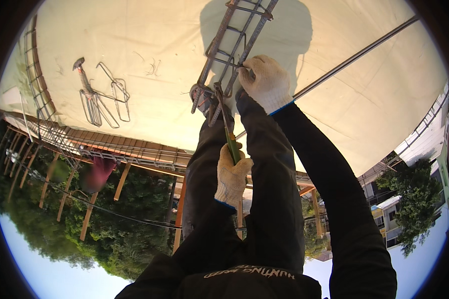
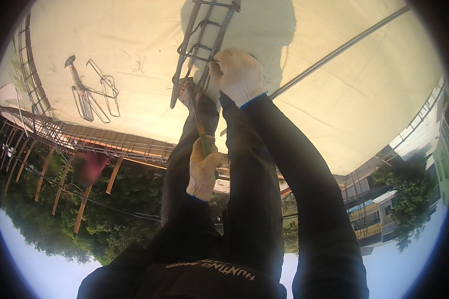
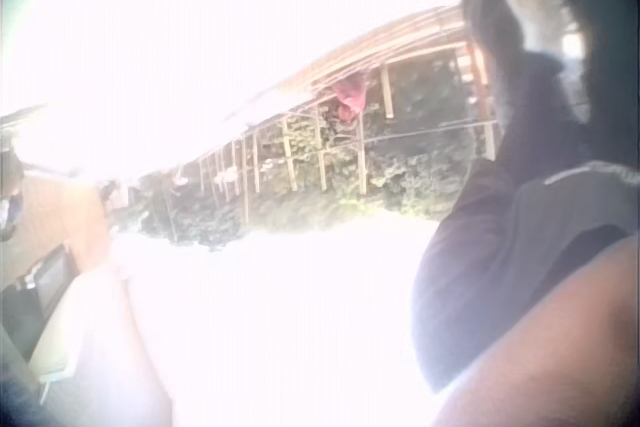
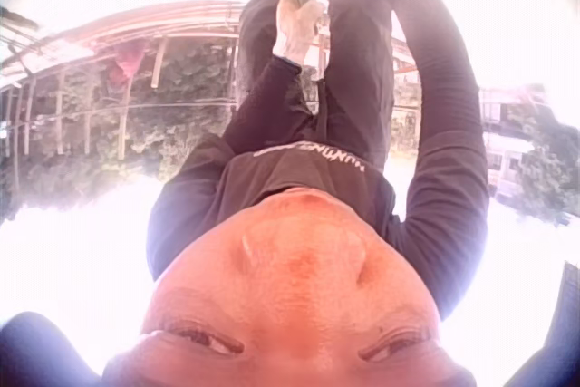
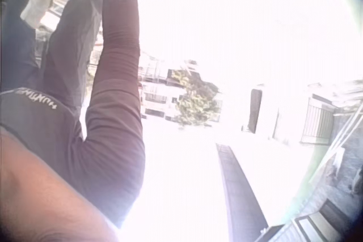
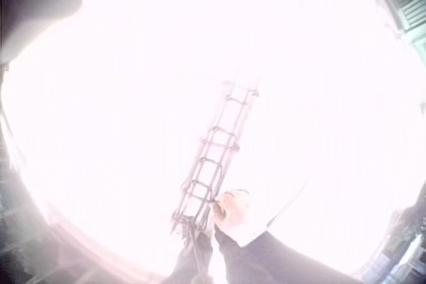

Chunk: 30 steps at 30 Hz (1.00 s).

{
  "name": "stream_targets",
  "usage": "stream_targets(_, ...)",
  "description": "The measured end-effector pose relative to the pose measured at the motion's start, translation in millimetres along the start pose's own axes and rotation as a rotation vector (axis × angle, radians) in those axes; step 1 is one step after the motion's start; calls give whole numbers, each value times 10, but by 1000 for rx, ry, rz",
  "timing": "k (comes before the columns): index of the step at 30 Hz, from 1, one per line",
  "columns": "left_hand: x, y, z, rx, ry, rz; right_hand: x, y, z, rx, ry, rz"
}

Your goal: The person uses pliers to twist wire ties around intersecting rebar segments, securing a ladder-like rebar cage on a rooftop. The person repeatedly positions the pliers, twists the wire, and moves along the cage to fasten multiple joints.

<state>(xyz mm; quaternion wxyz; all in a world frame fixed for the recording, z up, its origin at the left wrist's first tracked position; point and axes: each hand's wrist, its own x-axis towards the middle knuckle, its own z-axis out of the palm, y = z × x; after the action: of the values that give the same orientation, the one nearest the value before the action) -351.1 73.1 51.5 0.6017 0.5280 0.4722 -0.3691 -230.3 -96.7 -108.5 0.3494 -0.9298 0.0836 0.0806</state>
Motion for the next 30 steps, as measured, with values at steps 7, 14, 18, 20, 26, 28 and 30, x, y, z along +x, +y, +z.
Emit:
stream_targets(7,-12,-48,-246,18,-35,-22,-117,-238,199,-92,122,182)
stream_targets(14,-18,-131,-677,10,-123,22,-238,-244,259,951,122,833)
stream_targets(18,14,-159,-862,-14,-127,28,-319,-288,222,1005,178,880)
stream_targets(20,32,-160,-911,-46,-113,27,-362,-305,241,652,135,594)
stream_targets(26,66,-76,-990,-31,-105,-4,-262,-285,368,573,196,570)
stream_targets(28,88,-98,-1016,-29,-106,2,-287,-265,440,468,244,481)
stream_targets(30,114,-107,-1020,-1,-105,18,-296,-221,478,394,266,412)
